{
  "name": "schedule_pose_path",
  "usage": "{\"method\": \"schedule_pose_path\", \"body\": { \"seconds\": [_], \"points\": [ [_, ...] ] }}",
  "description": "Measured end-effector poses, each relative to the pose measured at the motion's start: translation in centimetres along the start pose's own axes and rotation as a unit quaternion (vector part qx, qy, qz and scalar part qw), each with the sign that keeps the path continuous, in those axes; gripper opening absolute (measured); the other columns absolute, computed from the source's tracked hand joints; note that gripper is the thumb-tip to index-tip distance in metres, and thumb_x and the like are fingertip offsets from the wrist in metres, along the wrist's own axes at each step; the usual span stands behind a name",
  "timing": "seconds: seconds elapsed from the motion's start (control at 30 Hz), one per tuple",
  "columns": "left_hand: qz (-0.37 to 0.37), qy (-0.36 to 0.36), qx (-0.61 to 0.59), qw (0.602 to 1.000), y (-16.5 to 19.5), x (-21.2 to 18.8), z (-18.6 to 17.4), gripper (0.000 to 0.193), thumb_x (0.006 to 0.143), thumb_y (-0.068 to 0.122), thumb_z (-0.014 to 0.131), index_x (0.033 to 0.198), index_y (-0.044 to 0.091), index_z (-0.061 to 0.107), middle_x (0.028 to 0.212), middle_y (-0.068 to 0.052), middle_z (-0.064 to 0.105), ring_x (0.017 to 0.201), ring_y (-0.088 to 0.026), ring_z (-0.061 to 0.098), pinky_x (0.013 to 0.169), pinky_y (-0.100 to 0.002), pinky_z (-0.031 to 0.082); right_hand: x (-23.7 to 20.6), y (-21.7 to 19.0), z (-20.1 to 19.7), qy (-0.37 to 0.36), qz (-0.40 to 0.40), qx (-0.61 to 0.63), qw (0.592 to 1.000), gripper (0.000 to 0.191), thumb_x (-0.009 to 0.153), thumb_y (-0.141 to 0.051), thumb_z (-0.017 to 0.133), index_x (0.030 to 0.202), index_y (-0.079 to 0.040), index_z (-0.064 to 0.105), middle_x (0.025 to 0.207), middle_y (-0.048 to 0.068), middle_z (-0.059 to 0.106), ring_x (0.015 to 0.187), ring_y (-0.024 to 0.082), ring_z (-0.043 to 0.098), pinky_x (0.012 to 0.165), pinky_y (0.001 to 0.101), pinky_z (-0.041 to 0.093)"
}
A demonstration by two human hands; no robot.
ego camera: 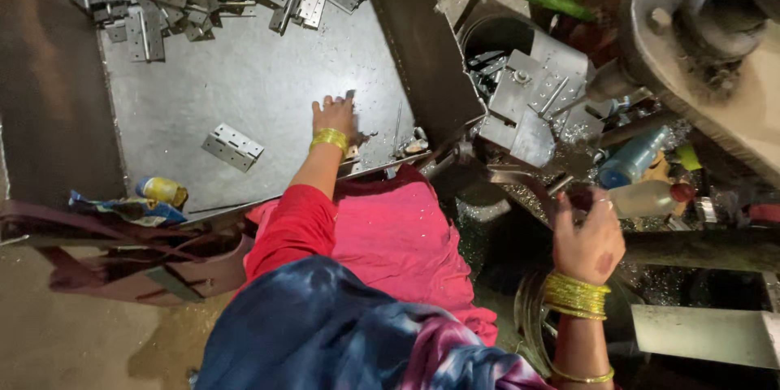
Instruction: The person operates a manual press machine to process small metal pieces. They repeatedly place a metal piece into the press, pull a lever to activate the press, and then remove the processed piece, placing it on a nearby table.
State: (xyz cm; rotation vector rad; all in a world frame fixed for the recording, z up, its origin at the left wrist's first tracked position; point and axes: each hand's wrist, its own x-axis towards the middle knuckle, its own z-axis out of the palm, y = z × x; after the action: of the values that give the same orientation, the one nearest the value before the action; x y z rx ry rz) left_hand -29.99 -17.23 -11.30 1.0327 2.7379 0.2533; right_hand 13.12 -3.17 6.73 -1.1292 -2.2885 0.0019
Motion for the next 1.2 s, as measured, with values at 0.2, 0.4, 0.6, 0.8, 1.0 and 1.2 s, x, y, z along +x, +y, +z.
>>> {"method": "schedule_pose_path", "body": {
  "seconds": [0.2, 0.4, 0.6, 0.8, 1.0, 1.2],
  "points": [
    [-0.063, -0.085, -0.110, 0.988, -5.2, -0.9, 0.0, 0.037, 0.086, 0.022, 0.073, 0.119, 0.007, 0.076, 0.128, -0.020, 0.071, 0.122, -0.038, 0.064, 0.110, -0.045, 0.047, -4.7, 3.5, 3.1, -0.071, 0.062, 0.009, 0.995, 0.045, 0.101, -0.038, 0.073, 0.128, -0.003, 0.066, 0.111, 0.024, 0.071, 0.100, 0.046, 0.067, 0.086, 0.0521, 0.050],
    [0.073, 0.206, -0.184, 0.958, -5.1, -7.6, -0.7, 0.022, 0.077, 0.003, 0.066, 0.098, 0.002, 0.073, 0.095, -0.025, 0.072, 0.090, -0.044, 0.067, 0.078, -0.052, 0.053, -9.3, 7.3, 8.0, -0.080, 0.085, 0.105, 0.988, 0.045, 0.098, -0.036, 0.074, 0.123, 0.001, 0.068, 0.117, 0.026, 0.069, 0.109, 0.045, 0.064, 0.095, 0.0527, 0.049],
    [0.038, 0.086, -0.200, 0.975, 3.1, -9.4, -9.7, 0.016, 0.087, 0.006, 0.060, 0.093, 0.007, 0.075, 0.085, -0.021, 0.072, 0.081, -0.041, 0.072, 0.080, -0.049, 0.057, -9.8, 8.2, 9.5, -0.035, 0.065, 0.226, 0.971, 0.047, 0.094, -0.032, 0.070, 0.127, 0.001, 0.063, 0.118, 0.022, 0.069, 0.108, 0.041, 0.066, 0.096, 0.0486, 0.050],
    [0.408, 0.189, -0.206, 0.869, 20.5, -12.6, -6.8, 0.036, 0.089, 0.003, 0.059, 0.123, 0.003, 0.070, 0.125, -0.020, 0.069, 0.116, -0.036, 0.065, 0.100, -0.044, 0.053, -9.4, 7.3, 8.8, -0.066, 0.092, 0.185, 0.976, 0.045, 0.093, -0.032, 0.070, 0.124, -0.001, 0.062, 0.121, 0.024, 0.066, 0.113, 0.043, 0.062, 0.098, 0.0474, 0.049],
    [0.370, 0.322, 0.058, 0.869, 31.6, -11.9, -0.5, 0.036, 0.086, 0.021, 0.052, 0.109, 0.000, 0.070, 0.136, -0.022, 0.062, 0.122, -0.032, 0.062, 0.103, -0.047, 0.045, -9.2, 5.0, 6.7, -0.239, 0.203, 0.122, 0.942, 0.068, 0.089, -0.050, 0.067, 0.137, -0.004, 0.052, 0.117, 0.028, 0.068, 0.110, 0.046, 0.065, 0.090, 0.0509, 0.051],
    [0.310, 0.137, 0.062, 0.939, 31.5, -9.2, -1.3, 0.030, 0.093, 0.020, 0.055, 0.097, 0.005, 0.081, 0.120, -0.013, 0.072, 0.126, -0.027, 0.052, 0.103, -0.044, 0.036, -4.2, 5.6, 5.3, -0.345, 0.185, 0.041, 0.919, 0.072, 0.085, -0.060, 0.065, 0.133, -0.008, 0.056, 0.116, 0.026, 0.071, 0.111, 0.044, 0.067, 0.093, 0.0509, 0.052]
  ]
}}
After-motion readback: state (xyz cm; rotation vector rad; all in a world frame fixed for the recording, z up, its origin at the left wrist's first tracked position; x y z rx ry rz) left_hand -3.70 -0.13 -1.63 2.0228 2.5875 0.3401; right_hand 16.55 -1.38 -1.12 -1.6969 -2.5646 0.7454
